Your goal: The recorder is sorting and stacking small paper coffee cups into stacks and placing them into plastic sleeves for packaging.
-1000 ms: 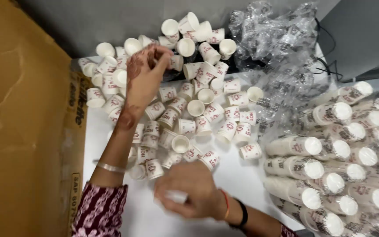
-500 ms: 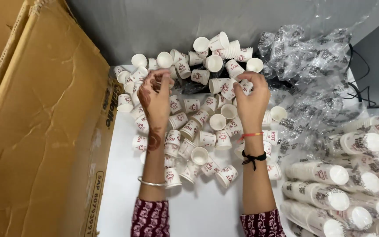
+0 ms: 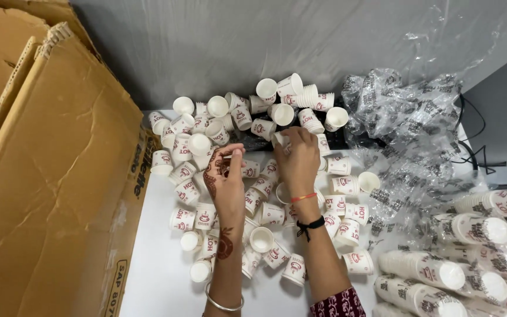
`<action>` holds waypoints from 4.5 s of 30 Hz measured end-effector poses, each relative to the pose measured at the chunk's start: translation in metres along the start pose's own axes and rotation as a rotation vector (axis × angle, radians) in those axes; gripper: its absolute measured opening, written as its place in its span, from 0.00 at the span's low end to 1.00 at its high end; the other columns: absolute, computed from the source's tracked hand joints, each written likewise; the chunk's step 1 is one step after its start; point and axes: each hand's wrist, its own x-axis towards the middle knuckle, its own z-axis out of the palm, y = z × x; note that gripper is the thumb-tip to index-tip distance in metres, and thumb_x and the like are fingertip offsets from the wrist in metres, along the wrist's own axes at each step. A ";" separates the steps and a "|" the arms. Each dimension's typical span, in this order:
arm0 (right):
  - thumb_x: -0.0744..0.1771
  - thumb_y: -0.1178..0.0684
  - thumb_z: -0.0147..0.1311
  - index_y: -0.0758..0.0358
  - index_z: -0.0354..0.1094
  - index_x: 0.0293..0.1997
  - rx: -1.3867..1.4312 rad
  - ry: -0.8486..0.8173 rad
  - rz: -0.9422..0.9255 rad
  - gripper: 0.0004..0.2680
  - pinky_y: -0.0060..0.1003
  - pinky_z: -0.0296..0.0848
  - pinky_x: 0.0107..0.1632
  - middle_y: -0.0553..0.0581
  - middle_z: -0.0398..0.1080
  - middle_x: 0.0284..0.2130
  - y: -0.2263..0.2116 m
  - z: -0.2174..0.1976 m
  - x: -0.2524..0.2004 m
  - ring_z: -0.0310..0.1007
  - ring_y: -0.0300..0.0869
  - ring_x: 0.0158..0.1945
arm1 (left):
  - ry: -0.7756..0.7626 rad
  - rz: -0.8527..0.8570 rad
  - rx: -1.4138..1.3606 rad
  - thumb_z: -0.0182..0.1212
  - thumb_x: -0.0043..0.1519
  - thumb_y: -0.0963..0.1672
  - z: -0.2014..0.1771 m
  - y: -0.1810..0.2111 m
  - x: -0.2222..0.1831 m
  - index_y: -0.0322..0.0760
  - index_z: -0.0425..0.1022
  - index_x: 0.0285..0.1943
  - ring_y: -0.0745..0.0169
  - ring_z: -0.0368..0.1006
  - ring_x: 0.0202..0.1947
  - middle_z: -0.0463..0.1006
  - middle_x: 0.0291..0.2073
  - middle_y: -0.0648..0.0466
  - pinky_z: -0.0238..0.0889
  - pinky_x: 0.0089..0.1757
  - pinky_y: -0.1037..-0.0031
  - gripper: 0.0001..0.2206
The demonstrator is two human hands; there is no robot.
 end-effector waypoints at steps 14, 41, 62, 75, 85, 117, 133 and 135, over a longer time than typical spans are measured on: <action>0.65 0.60 0.60 0.67 0.75 0.40 0.129 0.079 0.138 0.03 0.39 0.75 0.40 0.63 0.78 0.33 0.037 -0.025 0.011 0.80 0.50 0.34 | -0.238 0.173 0.601 0.64 0.61 0.44 0.000 0.039 -0.025 0.38 0.80 0.50 0.59 0.79 0.40 0.82 0.40 0.51 0.71 0.42 0.70 0.11; 0.65 0.51 0.50 0.61 0.69 0.58 0.173 -0.581 -0.522 0.16 0.48 0.75 0.40 0.61 0.68 0.51 -0.096 0.074 -0.034 0.70 0.56 0.53 | -0.073 0.378 0.561 0.68 0.61 0.41 -0.065 0.152 -0.085 0.31 0.64 0.68 0.52 0.74 0.57 0.76 0.58 0.42 0.64 0.58 0.67 0.26; 0.69 0.53 0.59 0.66 0.72 0.44 0.412 -0.396 -0.036 0.06 0.36 0.67 0.32 0.57 0.72 0.33 -0.064 -0.036 0.015 0.70 0.38 0.31 | -0.189 -0.030 0.929 0.66 0.58 0.54 -0.060 0.158 -0.071 0.49 0.70 0.62 0.53 0.77 0.27 0.82 0.35 0.50 0.68 0.36 0.64 0.24; 0.68 0.57 0.56 0.69 0.69 0.41 0.201 -0.706 -0.059 0.05 0.39 0.63 0.31 0.62 0.68 0.23 -0.074 -0.142 0.019 0.64 0.46 0.25 | -0.327 0.148 0.828 0.62 0.62 0.51 -0.055 0.132 -0.068 0.42 0.72 0.62 0.52 0.80 0.38 0.82 0.44 0.48 0.70 0.41 0.64 0.21; 0.65 0.63 0.56 0.68 0.69 0.47 0.404 -0.816 -0.300 0.07 0.39 0.72 0.39 0.59 0.74 0.36 -0.086 -0.152 0.015 0.76 0.50 0.36 | -0.480 0.201 0.737 0.63 0.61 0.52 -0.046 0.132 -0.069 0.43 0.67 0.69 0.46 0.79 0.48 0.80 0.54 0.47 0.70 0.45 0.62 0.28; 0.66 0.48 0.58 0.62 0.58 0.67 -0.004 -0.863 -0.351 0.22 0.52 0.72 0.46 0.66 0.74 0.47 -0.086 -0.109 0.000 0.74 0.60 0.48 | -0.221 0.120 1.070 0.68 0.56 0.55 -0.069 0.123 -0.062 0.45 0.75 0.59 0.47 0.80 0.38 0.84 0.39 0.50 0.69 0.40 0.58 0.25; 0.63 0.54 0.59 0.53 0.68 0.58 -0.194 -0.568 -0.560 0.16 0.73 0.49 0.65 0.62 0.54 0.69 -0.066 0.089 -0.012 0.48 0.60 0.72 | -0.198 0.108 1.114 0.73 0.50 0.51 -0.091 0.132 -0.057 0.54 0.71 0.63 0.47 0.78 0.37 0.83 0.42 0.54 0.68 0.39 0.58 0.29; 0.62 0.54 0.59 0.55 0.68 0.57 -0.214 -0.554 -0.566 0.17 0.74 0.48 0.65 0.62 0.54 0.69 -0.060 0.114 -0.013 0.48 0.59 0.73 | -0.187 0.111 1.081 0.73 0.50 0.51 -0.096 0.125 -0.056 0.53 0.72 0.62 0.48 0.79 0.37 0.83 0.43 0.54 0.68 0.40 0.58 0.28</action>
